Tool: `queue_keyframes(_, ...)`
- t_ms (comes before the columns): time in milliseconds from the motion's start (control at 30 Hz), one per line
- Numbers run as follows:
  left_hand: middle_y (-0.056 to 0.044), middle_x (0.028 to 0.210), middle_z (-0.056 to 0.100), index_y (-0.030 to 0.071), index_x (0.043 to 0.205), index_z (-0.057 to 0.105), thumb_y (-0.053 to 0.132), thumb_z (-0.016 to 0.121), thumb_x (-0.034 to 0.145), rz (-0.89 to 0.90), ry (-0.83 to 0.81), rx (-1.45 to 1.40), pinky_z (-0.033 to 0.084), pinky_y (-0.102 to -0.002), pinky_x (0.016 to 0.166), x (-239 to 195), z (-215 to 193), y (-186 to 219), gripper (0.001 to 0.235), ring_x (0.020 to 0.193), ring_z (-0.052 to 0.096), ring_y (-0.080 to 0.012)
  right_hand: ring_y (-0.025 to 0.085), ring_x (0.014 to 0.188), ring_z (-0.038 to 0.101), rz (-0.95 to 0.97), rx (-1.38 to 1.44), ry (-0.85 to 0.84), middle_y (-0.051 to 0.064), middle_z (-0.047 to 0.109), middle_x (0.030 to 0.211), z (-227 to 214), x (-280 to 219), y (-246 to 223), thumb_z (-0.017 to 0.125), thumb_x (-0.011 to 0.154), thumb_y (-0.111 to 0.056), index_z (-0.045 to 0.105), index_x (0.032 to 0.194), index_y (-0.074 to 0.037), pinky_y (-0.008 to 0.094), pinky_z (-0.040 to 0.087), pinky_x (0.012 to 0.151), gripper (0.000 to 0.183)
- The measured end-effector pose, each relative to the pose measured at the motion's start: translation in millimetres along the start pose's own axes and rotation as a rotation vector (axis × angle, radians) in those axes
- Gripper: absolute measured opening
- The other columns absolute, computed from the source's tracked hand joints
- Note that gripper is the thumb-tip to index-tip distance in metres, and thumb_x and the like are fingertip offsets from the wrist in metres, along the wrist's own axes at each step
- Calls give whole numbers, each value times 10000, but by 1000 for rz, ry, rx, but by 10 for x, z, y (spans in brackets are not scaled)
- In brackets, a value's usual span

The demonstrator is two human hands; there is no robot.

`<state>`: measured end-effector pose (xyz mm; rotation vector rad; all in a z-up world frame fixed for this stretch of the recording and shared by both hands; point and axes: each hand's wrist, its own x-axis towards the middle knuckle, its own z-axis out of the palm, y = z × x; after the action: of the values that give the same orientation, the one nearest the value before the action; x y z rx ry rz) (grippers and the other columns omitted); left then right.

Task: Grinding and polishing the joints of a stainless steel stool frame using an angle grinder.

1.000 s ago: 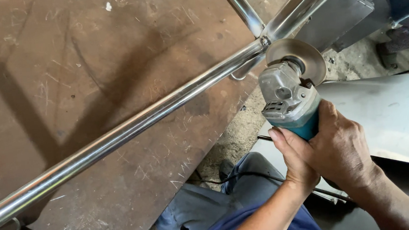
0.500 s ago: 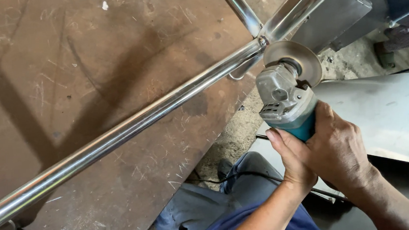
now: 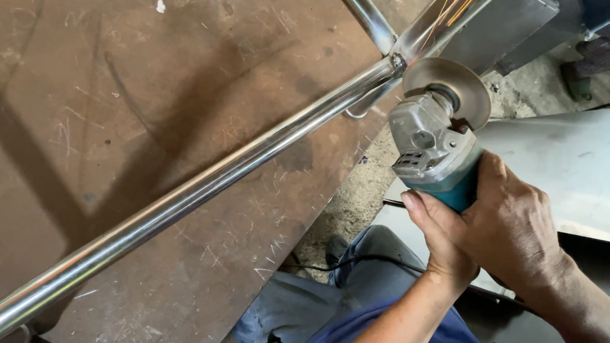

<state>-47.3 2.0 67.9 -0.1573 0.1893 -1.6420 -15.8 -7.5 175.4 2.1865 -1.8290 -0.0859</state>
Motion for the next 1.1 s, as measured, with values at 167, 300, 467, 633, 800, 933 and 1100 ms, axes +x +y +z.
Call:
queue_keyframes(167, -79, 1611, 391, 141, 1634, 289, 869, 165, 889, -73, 0, -100, 291, -359, 1223, -19, 40, 43, 1049, 1452, 399, -251, 453, 762, 715, 47, -32, -30, 292, 689, 886, -10, 10, -13, 803, 719, -621, 574, 1106, 91, 519, 582, 663, 843)
queue_keyframes(300, -109, 1600, 402, 85, 1631, 293, 858, 178, 942, -40, -45, -5, 296, -374, 1229, -56, 81, 107, 1042, 1447, 408, -270, 451, 766, 717, 44, 25, -9, 293, 695, 903, -32, -13, -46, 805, 714, -600, 578, 1131, 95, 518, 580, 661, 842)
queue_keyframes(467, -104, 1593, 419, 86, 1623, 284, 810, 173, 949, -46, 18, -32, 300, -375, 1230, -32, -4, 17, 996, 1435, 431, -263, 433, 758, 725, -1, 53, -5, 286, 698, 885, 2, -17, 4, 815, 742, -550, 578, 1101, 90, 499, 587, 660, 771)
queue_keyframes(633, -124, 1546, 457, 55, 1601, 299, 738, 142, 988, 4, 56, 79, 327, -393, 1212, -85, 2, 110, 931, 1399, 463, -272, 411, 738, 728, -4, 126, 1, 272, 699, 852, 82, -59, 27, 824, 764, -491, 568, 1096, 87, 476, 586, 647, 715)
queue_keyframes(800, -168, 1506, 525, 10, 1552, 376, 658, 108, 1055, 141, 120, 690, 332, -372, 1189, -193, -91, 270, 859, 1398, 501, -280, 378, 715, 740, 42, 286, 11, 245, 703, 802, 242, -103, 46, 836, 754, -418, 569, 1096, 79, 444, 585, 619, 659)
queue_keyframes(933, -161, 1459, 542, -9, 1523, 416, 625, 94, 1054, 182, 154, 732, 385, -387, 1147, -171, -163, 296, 852, 1348, 514, -283, 364, 703, 749, 91, 369, -26, 230, 709, 775, 323, -89, 64, 842, 739, -403, 576, 1105, 73, 425, 590, 632, 656)
queue_keyframes(1100, -142, 1516, 495, 4, 1545, 375, 632, 105, 1040, 214, 185, 730, 334, -369, 1174, -117, -147, 312, 850, 1401, 461, -263, 376, 742, 750, 32, 398, 6, 238, 712, 802, 315, -26, 64, 839, 756, -398, 575, 1131, 87, 428, 589, 648, 668)
